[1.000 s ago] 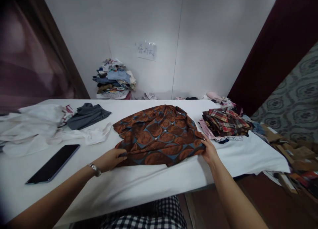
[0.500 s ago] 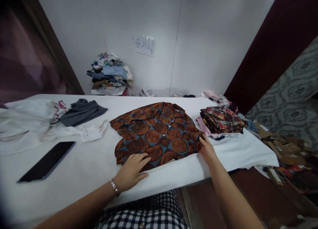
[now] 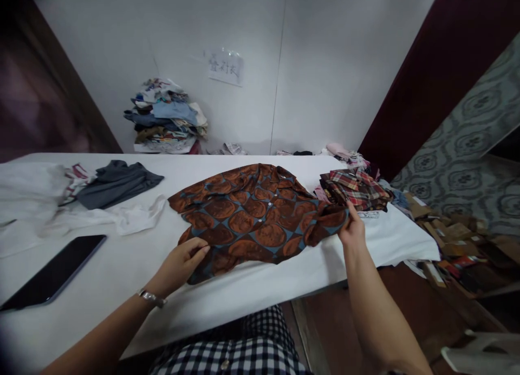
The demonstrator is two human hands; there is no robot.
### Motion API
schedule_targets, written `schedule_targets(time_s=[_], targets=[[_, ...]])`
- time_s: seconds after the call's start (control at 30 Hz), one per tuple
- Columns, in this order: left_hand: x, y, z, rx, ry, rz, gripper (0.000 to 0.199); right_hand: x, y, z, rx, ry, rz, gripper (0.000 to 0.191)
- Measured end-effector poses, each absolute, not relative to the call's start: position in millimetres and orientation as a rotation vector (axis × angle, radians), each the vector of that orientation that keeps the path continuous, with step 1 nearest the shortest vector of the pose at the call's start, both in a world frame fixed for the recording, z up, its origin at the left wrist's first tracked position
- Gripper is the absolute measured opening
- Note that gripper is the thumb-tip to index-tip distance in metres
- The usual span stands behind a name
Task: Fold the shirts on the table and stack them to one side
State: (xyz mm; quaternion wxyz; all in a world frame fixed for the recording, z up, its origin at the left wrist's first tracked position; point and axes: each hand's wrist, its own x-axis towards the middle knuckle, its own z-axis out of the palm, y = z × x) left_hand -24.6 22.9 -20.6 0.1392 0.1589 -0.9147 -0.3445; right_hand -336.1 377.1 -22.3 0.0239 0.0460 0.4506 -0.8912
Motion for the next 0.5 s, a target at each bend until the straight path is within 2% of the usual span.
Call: schedule_targets(time_s=[0.1,0.2,0.27,0.33,0.43,0.5], targets=[[-28.1,3.7,-21.0,0.728,-2.457,-0.983,0.03,-351.5,365.0,3.9,-0.106,1.382,-2.785,0.017],[-26.7,-18.0,-19.0,0.882,-2.304,-0.773,0.037,-358.5,351.4,20.8,-0.329,1.538,-2.571,0.039],[-16.2,-21.1,-20.9,0.751,-2.326,-0.606,0.04,-354.9,349.9,16.2,-0.316,1.882,-2.385,0.055],[2.3,-11.9,-27.8,0.463,-2.466,-0.545,0.034,-342.6,358.0,-3.6,-0.32,2.297,-2.113,0.061],[33.8,12.9,-46.8,-0.119,-2.739,-0.52,0.024,-312.9,383.3,-50.9,-0.589,2.721,-1.506,0.052],[48.1,26.1,-61.4,-0.368,-2.801,-0.358,0.023,-294.9,401.2,-81.7,-0.762,2.921,-1.102,0.055]])
